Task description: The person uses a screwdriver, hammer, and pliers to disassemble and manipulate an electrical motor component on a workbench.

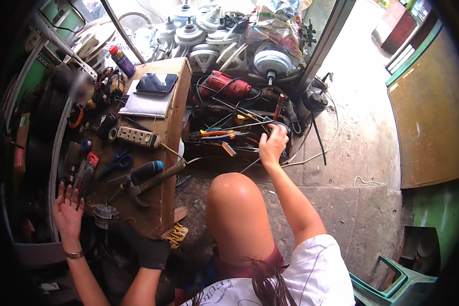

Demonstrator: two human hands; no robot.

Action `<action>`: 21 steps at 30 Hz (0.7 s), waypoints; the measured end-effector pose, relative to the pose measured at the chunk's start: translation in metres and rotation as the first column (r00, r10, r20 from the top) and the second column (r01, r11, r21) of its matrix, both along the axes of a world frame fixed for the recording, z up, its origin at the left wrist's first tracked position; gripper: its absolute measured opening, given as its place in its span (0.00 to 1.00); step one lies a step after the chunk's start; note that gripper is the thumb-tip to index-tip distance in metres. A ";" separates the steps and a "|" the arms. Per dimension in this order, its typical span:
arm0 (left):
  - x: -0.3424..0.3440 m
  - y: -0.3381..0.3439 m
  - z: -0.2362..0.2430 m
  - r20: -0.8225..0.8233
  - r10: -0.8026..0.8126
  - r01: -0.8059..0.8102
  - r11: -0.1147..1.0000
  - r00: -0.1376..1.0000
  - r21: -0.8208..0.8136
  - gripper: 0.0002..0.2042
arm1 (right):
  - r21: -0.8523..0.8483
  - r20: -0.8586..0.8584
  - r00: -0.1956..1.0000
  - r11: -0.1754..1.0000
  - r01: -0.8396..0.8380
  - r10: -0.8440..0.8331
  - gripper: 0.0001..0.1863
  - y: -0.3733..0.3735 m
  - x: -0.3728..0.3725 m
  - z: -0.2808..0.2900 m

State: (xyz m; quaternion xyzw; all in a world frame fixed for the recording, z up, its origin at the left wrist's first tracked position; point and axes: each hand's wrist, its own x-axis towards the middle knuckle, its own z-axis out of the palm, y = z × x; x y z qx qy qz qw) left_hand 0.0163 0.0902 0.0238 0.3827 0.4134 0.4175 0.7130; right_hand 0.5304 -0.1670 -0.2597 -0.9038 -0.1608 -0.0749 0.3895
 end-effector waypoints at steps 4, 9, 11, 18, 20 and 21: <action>-0.001 0.001 0.000 -0.024 -0.012 0.012 1.000 1.000 0.007 0.22 | 0.254 -0.732 0.651 0.805 0.536 -0.202 0.25 -0.002 0.040 -0.038; -0.012 0.005 -0.007 -0.030 -0.006 0.005 1.000 1.000 -0.008 0.22 | 0.477 -0.858 0.462 0.678 0.559 0.222 0.13 0.017 0.090 -0.002; -0.008 0.004 -0.009 -0.010 -0.015 0.015 0.999 1.000 -0.030 0.22 | 0.495 -0.866 0.409 0.602 0.626 0.287 0.12 0.026 0.103 0.010; 0.012 -0.012 -0.008 -0.018 -0.039 0.039 0.999 0.999 -0.010 0.22 | 0.414 -0.454 0.880 0.908 0.068 0.141 0.15 0.001 0.070 0.006; 0.012 -0.010 -0.010 -0.021 -0.031 0.030 0.999 0.999 -0.020 0.22 | 0.044 0.031 0.991 0.990 -0.135 0.134 0.10 -0.018 0.080 -0.003; 0.006 -0.010 -0.007 -0.032 -0.012 0.012 1.000 0.999 -0.013 0.22 | -0.103 0.186 0.969 0.984 -0.147 0.165 0.07 -0.019 0.080 0.002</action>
